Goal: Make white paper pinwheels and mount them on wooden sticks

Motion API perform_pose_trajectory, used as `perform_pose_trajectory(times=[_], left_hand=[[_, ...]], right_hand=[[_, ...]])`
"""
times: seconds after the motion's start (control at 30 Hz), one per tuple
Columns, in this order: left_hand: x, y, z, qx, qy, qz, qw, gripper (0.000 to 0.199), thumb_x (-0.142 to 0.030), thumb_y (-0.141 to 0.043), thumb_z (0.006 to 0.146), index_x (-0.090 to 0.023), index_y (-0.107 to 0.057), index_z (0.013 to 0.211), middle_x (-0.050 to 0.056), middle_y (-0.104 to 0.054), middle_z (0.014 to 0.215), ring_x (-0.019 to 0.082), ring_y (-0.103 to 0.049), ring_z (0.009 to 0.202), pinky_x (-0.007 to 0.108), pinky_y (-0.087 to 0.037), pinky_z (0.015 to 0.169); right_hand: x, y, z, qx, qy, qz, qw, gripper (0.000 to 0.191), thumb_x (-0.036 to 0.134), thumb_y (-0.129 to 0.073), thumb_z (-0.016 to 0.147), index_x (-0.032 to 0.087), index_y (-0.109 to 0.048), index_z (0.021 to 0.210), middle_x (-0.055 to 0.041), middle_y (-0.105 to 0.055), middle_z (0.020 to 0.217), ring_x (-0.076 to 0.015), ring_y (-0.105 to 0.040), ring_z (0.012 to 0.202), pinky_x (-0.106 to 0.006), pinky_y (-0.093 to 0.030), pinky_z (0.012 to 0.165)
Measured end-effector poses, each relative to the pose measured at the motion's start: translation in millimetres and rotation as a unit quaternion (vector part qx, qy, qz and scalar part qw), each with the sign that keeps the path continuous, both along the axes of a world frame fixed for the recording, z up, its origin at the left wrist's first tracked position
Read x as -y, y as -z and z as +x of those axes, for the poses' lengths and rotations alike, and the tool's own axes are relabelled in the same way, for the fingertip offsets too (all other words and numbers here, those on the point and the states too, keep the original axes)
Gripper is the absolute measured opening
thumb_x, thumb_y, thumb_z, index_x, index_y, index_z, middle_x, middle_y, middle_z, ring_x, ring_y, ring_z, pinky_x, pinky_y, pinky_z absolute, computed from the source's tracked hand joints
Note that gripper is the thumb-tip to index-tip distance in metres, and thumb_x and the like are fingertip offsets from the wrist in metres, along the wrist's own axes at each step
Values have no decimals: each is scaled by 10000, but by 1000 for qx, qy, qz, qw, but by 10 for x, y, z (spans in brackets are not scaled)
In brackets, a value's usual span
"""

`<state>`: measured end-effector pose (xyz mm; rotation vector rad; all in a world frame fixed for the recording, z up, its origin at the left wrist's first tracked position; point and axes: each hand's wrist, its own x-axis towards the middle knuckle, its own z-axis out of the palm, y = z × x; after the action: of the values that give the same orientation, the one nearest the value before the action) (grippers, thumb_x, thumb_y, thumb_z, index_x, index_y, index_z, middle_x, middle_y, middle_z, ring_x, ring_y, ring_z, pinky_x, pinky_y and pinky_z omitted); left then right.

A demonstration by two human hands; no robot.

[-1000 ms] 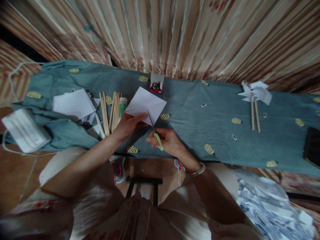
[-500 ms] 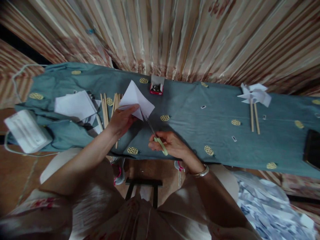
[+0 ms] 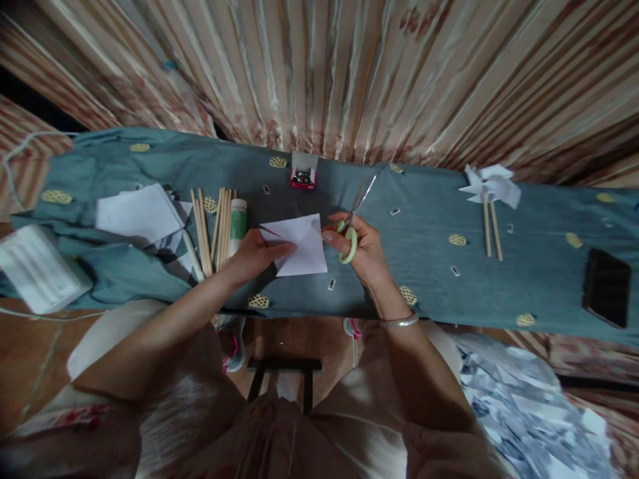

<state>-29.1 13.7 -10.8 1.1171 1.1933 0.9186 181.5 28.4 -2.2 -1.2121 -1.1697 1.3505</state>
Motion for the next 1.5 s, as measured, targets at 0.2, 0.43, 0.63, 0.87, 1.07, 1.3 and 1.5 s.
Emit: perform_pose_trajectory(times=[0.2, 0.43, 0.63, 0.87, 1.07, 1.3, 1.5], left_hand=[[34, -17, 65, -56, 34, -35, 997, 154, -264, -729, 651, -117, -684, 639, 8, -618, 590, 119, -514, 555, 244, -393, 523], [27, -54, 85, 29, -13, -57, 998, 192, -314, -762, 595, -134, -712, 639, -5, -609, 556, 94, -466, 498, 227, -339, 475], [36, -11, 62, 73, -10, -44, 996, 225, -346, -796, 603, -134, -733, 646, 26, -644, 602, 112, -497, 532, 243, -363, 498], [20, 0, 45, 69, -11, -34, 997, 223, -360, -800, 611, -146, -744, 644, 25, -660, 615, 121, -519, 561, 246, -391, 522], [14, -18, 24, 54, -15, -35, 998, 207, -349, -811, 617, -160, -729, 634, 10, -638, 620, 114, -508, 572, 256, -385, 558], [15, -26, -1, 47, -40, -34, 998, 146, -302, -804, 617, -171, -740, 619, 7, -645, 618, 116, -524, 576, 261, -395, 573], [-3, 4, -24, 46, -50, -21, 997, 156, -321, -804, 605, -176, -751, 623, 27, -679, 627, 141, -569, 597, 276, -440, 598]], right_hand=[[-58, 0, -130, 44, -2, -13, 999, 372, 416, -893, 543, 234, -670, 778, 88, -497, 569, -65, -384, 485, -219, -315, 437], [-76, -34, -106, 64, 27, 5, 998, 323, 404, -848, 592, 252, -651, 798, 74, -485, 585, -93, -409, 522, -248, -354, 468], [-100, -7, -45, 78, 61, 21, 995, 287, 394, -820, 619, 253, -635, 786, 77, -457, 580, -92, -380, 521, -252, -343, 475], [-118, -30, 4, 45, 91, 31, 994, 246, 311, -828, 605, 236, -640, 744, 86, -454, 568, -67, -350, 499, -229, -300, 457], [-132, -12, 45, 71, 93, 41, 992, 259, 354, -815, 630, 240, -636, 779, 76, -475, 615, -80, -382, 529, -240, -327, 481], [-160, 3, 91, 60, 101, 48, 992, 279, 364, -833, 616, 254, -642, 787, 66, -509, 649, -91, -414, 547, -254, -366, 509], [-183, 14, 120, 61, 105, 52, 991, 265, 356, -836, 620, 253, -651, 779, 63, -521, 637, -95, -444, 551, -258, -409, 521]])
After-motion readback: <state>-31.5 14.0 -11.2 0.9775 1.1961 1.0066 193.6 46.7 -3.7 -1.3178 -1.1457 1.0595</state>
